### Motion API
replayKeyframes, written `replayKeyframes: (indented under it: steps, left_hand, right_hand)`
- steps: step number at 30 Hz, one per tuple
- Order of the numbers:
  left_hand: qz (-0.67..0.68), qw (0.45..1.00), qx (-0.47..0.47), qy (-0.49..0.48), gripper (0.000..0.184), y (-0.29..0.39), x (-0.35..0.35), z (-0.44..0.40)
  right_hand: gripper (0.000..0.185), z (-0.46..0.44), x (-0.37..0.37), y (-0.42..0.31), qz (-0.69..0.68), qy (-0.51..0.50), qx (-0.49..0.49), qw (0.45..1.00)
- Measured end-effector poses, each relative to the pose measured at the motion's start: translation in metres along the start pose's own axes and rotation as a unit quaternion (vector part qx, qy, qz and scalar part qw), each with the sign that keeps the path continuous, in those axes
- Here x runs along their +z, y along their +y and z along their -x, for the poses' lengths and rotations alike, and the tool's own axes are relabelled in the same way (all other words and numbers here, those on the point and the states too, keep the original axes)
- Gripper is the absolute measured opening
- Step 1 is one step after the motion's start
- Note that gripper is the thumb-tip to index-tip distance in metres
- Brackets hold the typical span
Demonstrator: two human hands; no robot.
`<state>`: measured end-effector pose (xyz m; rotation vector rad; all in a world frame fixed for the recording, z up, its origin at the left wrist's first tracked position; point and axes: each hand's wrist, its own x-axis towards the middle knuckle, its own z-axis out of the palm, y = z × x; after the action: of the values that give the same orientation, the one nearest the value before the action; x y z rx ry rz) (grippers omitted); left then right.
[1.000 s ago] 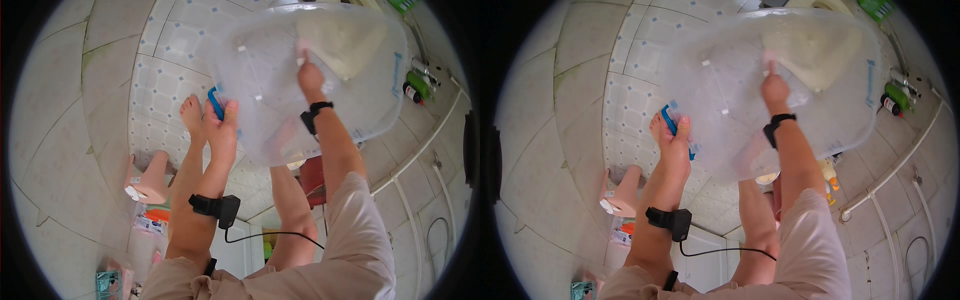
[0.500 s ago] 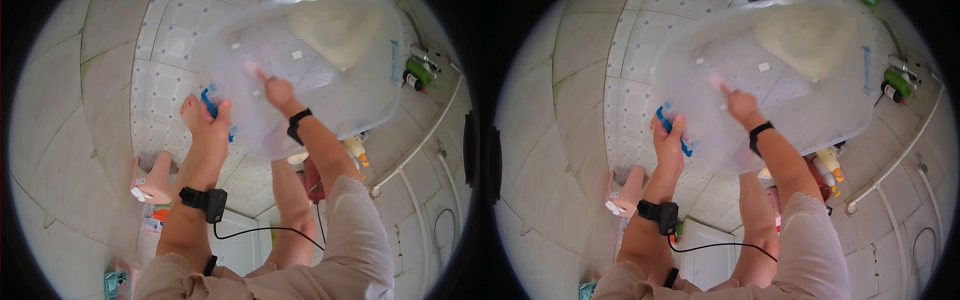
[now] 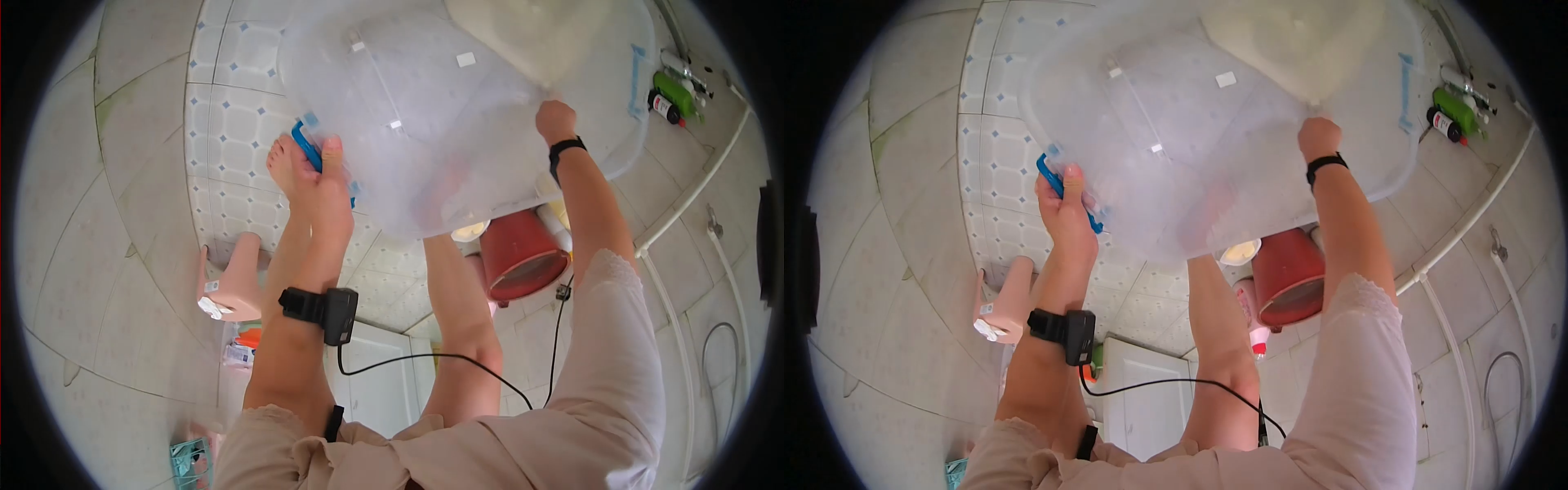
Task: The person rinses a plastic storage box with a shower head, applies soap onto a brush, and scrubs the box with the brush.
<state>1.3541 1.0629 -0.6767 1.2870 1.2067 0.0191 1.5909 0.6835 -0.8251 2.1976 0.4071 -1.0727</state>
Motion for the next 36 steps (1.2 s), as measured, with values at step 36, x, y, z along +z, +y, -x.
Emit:
replayKeyframes:
  steps: [36]
  left_hand:
    - [-0.179,0.971,0.158,0.004,0.031,0.019,0.037,0.017]
  right_hand:
    - [0.073,0.329,0.046,0.104,-0.148,-0.037,0.110,0.982]
